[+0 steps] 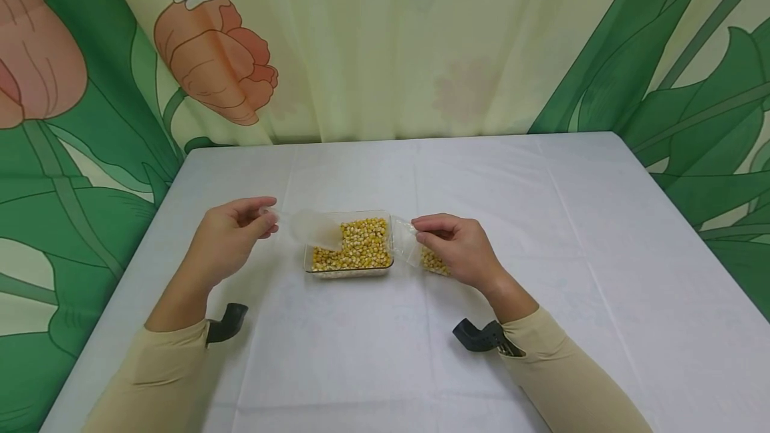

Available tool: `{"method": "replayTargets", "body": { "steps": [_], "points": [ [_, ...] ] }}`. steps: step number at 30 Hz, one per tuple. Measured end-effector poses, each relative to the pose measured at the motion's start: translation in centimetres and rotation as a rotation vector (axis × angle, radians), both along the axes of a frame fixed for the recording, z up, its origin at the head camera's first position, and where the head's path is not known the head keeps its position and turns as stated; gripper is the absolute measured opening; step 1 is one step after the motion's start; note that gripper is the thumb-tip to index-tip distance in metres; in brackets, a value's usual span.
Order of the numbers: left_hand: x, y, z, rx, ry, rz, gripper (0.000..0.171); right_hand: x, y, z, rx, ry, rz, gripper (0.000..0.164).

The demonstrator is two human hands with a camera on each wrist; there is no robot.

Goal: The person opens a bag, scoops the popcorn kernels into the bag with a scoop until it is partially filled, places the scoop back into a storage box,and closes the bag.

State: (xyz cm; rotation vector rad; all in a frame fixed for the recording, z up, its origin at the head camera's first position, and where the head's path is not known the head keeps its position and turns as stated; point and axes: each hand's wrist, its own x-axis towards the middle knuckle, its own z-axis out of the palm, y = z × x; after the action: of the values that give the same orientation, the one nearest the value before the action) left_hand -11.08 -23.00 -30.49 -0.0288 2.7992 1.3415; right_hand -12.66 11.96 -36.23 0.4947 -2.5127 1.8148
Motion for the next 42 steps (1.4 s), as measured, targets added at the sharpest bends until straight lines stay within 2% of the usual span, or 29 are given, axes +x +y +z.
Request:
{"method": "replayTargets", "body": {
  "steps": [11,31,42],
  "points": [
    [-0.4,0.8,-0.6,-0.032,-0.025,-0.007,0.037,0.0,0.0,-0.1,0.005,-0.003,0.0,0.017],
    [-0.7,0.9,-2.2,0.056,-0.117,0.004,0.04,0.0,0.0,-0.2,0.016,-0.005,0.001,0.017],
    [-0.7,0.9,-2.8,0.05,-0.161,0.005,0.04,0.0,0.0,-0.2,0.015,-0.003,0.005,0.016]
  ]
}}
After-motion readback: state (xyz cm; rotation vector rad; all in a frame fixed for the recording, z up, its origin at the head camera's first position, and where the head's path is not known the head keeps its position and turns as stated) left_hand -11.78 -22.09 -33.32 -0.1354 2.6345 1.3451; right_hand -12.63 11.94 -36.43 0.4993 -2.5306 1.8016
